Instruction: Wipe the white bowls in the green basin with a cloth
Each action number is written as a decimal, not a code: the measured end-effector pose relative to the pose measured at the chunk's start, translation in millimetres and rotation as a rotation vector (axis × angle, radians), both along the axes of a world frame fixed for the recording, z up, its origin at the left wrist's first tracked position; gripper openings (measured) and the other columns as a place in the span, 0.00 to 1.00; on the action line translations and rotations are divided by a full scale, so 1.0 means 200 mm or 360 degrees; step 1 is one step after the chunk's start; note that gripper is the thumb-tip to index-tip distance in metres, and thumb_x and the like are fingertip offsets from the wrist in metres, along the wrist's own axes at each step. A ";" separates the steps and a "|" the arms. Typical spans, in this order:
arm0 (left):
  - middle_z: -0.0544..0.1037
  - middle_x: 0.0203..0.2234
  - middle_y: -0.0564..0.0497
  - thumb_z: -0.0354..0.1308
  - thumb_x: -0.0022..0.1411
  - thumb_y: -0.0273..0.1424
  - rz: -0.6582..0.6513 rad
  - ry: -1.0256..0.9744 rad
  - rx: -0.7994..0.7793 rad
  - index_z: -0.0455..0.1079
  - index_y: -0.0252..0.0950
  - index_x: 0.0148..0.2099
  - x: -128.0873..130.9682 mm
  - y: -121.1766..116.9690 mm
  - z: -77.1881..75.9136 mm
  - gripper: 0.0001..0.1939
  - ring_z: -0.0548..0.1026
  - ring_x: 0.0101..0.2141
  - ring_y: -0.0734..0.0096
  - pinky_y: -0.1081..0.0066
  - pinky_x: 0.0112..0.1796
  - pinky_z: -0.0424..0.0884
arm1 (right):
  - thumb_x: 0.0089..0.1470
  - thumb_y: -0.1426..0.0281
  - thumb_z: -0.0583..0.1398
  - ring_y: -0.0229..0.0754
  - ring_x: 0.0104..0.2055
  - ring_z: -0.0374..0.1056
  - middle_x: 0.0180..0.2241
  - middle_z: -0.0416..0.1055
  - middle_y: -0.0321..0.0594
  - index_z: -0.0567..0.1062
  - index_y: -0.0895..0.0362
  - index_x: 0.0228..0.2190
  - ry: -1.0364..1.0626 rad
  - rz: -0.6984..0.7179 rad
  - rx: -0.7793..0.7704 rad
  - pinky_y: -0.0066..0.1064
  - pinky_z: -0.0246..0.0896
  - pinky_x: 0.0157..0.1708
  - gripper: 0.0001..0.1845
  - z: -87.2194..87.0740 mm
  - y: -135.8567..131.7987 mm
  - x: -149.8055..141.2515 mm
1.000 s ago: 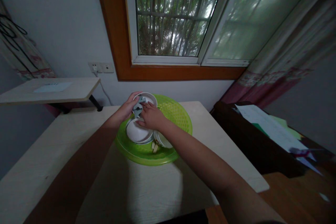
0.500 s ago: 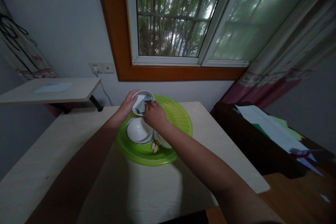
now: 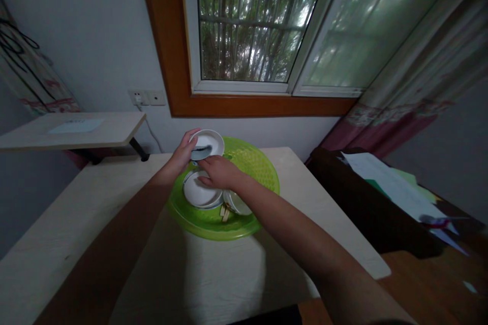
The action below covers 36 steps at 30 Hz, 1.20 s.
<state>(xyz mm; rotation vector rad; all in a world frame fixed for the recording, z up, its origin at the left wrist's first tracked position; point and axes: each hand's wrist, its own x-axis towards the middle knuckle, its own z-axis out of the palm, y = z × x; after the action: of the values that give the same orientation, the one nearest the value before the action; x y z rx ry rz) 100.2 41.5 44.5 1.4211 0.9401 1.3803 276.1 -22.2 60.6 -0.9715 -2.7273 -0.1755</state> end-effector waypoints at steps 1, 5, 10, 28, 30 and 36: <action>0.74 0.55 0.44 0.56 0.67 0.44 -0.0016 0.0004 0.0007 0.65 0.41 0.63 0.00 0.00 0.00 0.26 0.74 0.51 0.60 0.62 0.52 0.72 | 0.62 0.61 0.63 0.53 0.54 0.72 0.54 0.75 0.57 0.68 0.65 0.58 0.0027 0.0024 -0.0009 0.43 0.64 0.55 0.29 -0.01 0.00 0.00; 0.75 0.54 0.45 0.56 0.66 0.45 -0.0070 0.0002 -0.0009 0.64 0.41 0.63 0.01 0.00 0.00 0.27 0.74 0.50 0.60 0.62 0.52 0.71 | 0.63 0.62 0.63 0.53 0.55 0.71 0.55 0.73 0.58 0.65 0.64 0.61 0.0040 0.0042 -0.0043 0.43 0.65 0.55 0.31 0.00 0.01 0.00; 0.75 0.53 0.46 0.56 0.66 0.45 -0.0051 -0.0028 -0.0005 0.65 0.41 0.62 0.01 -0.01 0.00 0.26 0.74 0.50 0.62 0.63 0.51 0.71 | 0.63 0.62 0.62 0.54 0.50 0.74 0.51 0.77 0.55 0.72 0.61 0.56 -0.0074 -0.0096 0.0002 0.41 0.67 0.49 0.24 0.06 -0.01 0.00; 0.75 0.54 0.47 0.60 0.64 0.44 -0.0057 -0.0105 -0.0026 0.67 0.43 0.58 0.01 0.01 -0.01 0.23 0.73 0.52 0.62 0.64 0.53 0.69 | 0.61 0.62 0.64 0.56 0.58 0.63 0.63 0.64 0.54 0.56 0.58 0.69 -0.0012 -0.0282 0.0174 0.47 0.61 0.57 0.40 0.05 -0.02 0.00; 0.75 0.54 0.47 0.59 0.64 0.44 -0.0052 -0.0108 -0.0015 0.67 0.43 0.58 0.00 0.02 -0.01 0.23 0.73 0.52 0.62 0.63 0.53 0.70 | 0.61 0.62 0.64 0.56 0.58 0.62 0.65 0.62 0.54 0.59 0.59 0.67 -0.0003 -0.0274 0.0194 0.48 0.61 0.57 0.39 0.04 -0.02 0.01; 0.76 0.52 0.46 0.59 0.64 0.46 -0.0035 -0.0171 -0.0059 0.65 0.43 0.58 0.00 0.02 -0.02 0.24 0.75 0.48 0.62 0.64 0.46 0.74 | 0.62 0.68 0.61 0.59 0.64 0.56 0.69 0.56 0.53 0.68 0.61 0.62 0.0072 -0.0283 0.0256 0.52 0.56 0.63 0.29 0.04 0.00 0.02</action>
<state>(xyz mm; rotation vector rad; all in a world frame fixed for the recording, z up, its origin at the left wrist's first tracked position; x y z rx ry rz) 100.6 45.8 40.7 1.3128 0.8735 1.4017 280.5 -22.1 67.6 -1.1549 -2.5385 -0.3932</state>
